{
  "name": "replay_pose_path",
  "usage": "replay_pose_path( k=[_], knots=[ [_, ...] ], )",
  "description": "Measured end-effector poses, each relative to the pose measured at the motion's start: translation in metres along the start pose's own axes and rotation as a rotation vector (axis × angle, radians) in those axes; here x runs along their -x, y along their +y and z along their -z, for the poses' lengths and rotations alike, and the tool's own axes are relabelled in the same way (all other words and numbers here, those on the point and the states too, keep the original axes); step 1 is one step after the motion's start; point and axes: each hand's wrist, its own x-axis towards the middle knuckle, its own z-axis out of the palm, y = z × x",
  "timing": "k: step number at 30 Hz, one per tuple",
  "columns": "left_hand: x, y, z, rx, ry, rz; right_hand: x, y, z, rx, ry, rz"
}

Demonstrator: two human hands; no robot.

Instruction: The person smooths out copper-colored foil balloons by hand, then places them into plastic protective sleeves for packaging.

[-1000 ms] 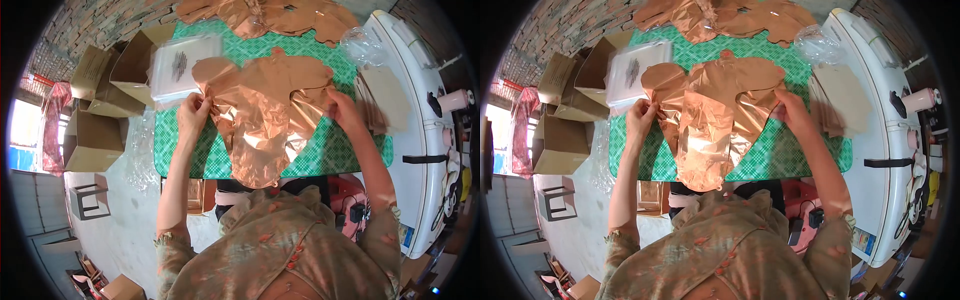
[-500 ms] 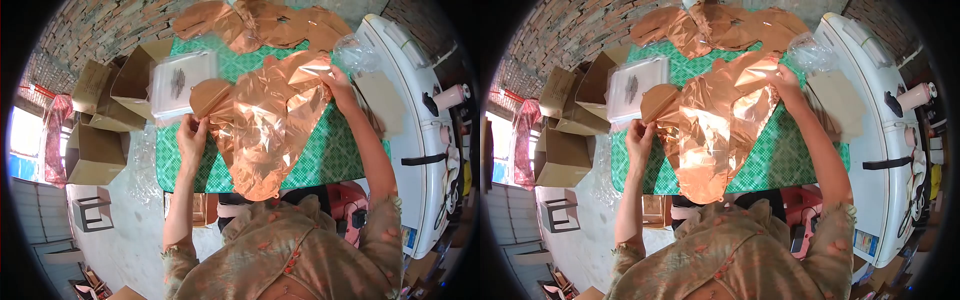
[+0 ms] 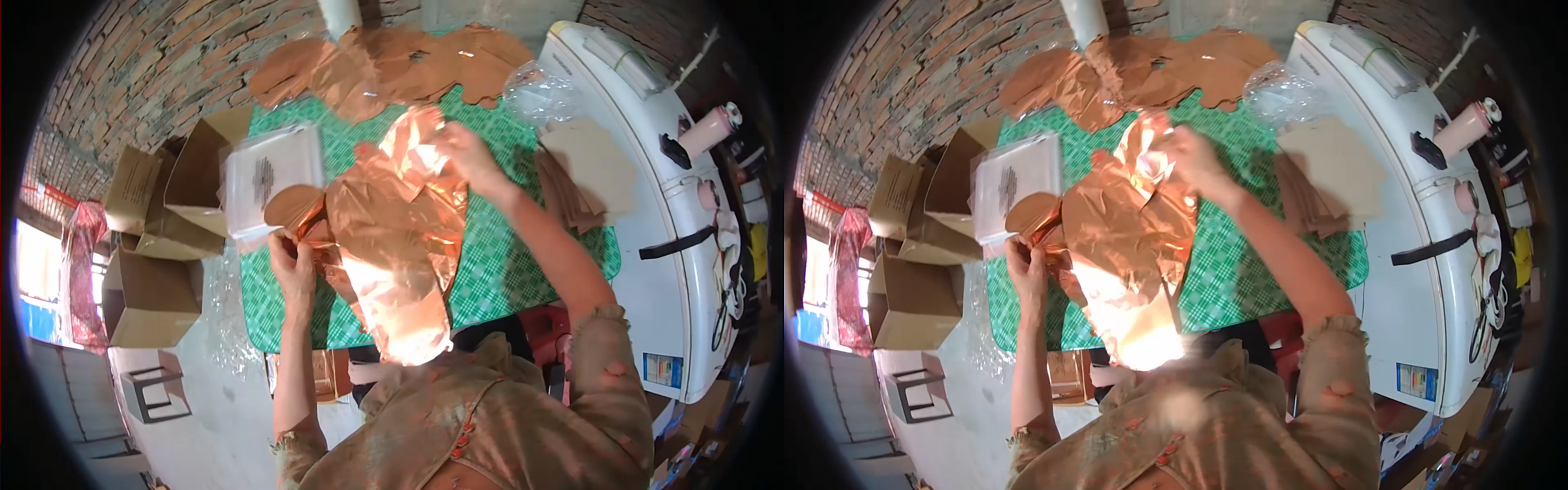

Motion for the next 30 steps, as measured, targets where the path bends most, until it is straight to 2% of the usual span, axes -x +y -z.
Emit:
replay_pose_path(
  k=[1,2,3,4,5,6,7,8,10,11,12,13,14,15,16,18,19,20,22,24,27,30],
  knots=[
    [-0.002,-0.002,-0.008,-0.062,-0.001,-0.067,-0.003,0.004,-0.014,0.004,-0.034,0.119],
    [-0.003,-0.005,-0.014,-0.125,0.001,-0.133,-0.002,0.0,-0.027,0.048,-0.065,0.09],
    [-0.004,-0.011,-0.013,-0.043,-0.079,0.011,0.004,-0.019,-0.04,0.008,-0.154,0.122],
    [-0.005,-0.017,-0.012,0.028,-0.146,0.161,0.01,-0.035,-0.053,0.071,-0.172,0.036],
    [-0.005,-0.008,-0.025,-0.003,-0.153,0.073,0.018,-0.053,-0.066,0.296,-0.086,0.202],
    [-0.003,0.003,-0.037,-0.033,-0.16,-0.014,0.008,-0.036,-0.087,0.224,-0.099,0.233],
    [-0.001,0.018,-0.046,0.004,-0.229,0.018,0.022,-0.061,-0.095,0.131,-0.189,0.173],
    [0.001,0.02,-0.051,0.003,-0.292,-0.004,0.022,-0.054,-0.113,0.207,-0.165,0.239],
    [-0.001,0.025,-0.059,0.0,-0.384,-0.036,0.03,-0.066,-0.132,0.211,-0.299,0.241],
    [-0.003,0.005,-0.056,-0.08,-0.328,-0.064,0.042,-0.072,-0.139,0.174,-0.313,0.21],
    [-0.003,-0.002,-0.052,-0.055,-0.297,0.008,0.051,-0.076,-0.145,0.134,-0.331,0.179],
    [-0.003,-0.007,-0.047,-0.032,-0.263,0.077,0.051,-0.074,-0.148,0.141,-0.323,0.34],
    [-0.005,-0.013,-0.041,-0.009,-0.228,0.143,0.051,-0.074,-0.147,0.108,-0.322,0.344],
    [-0.011,-0.027,-0.037,-0.054,-0.175,0.024,0.054,-0.081,-0.136,0.077,-0.321,0.35],
    [-0.01,-0.015,-0.032,0.074,-0.176,0.146,0.055,-0.087,-0.122,0.049,-0.324,0.354],
    [-0.016,0.001,-0.024,0.289,-0.035,0.236,0.052,-0.088,-0.084,0.275,-0.201,0.438],
    [-0.024,-0.016,-0.005,0.376,0.004,0.186,0.037,-0.055,-0.067,0.47,-0.042,0.621],
    [-0.032,-0.006,0.001,0.389,0.083,0.182,0.024,-0.021,-0.048,0.663,0.125,0.803],
    [-0.041,0.015,0.008,0.435,0.263,0.176,0.026,-0.013,0.006,0.988,0.032,0.448],
    [-0.05,-0.009,0.039,0.481,0.277,0.161,0.016,0.009,0.045,1.165,0.056,0.151],
    [-0.072,-0.059,0.072,0.32,0.341,0.095,-0.011,0.089,0.068,1.421,0.418,0.503],
    [-0.07,-0.063,0.069,0.338,0.316,0.109,-0.035,0.041,0.031,1.324,0.101,0.207]
  ],
)
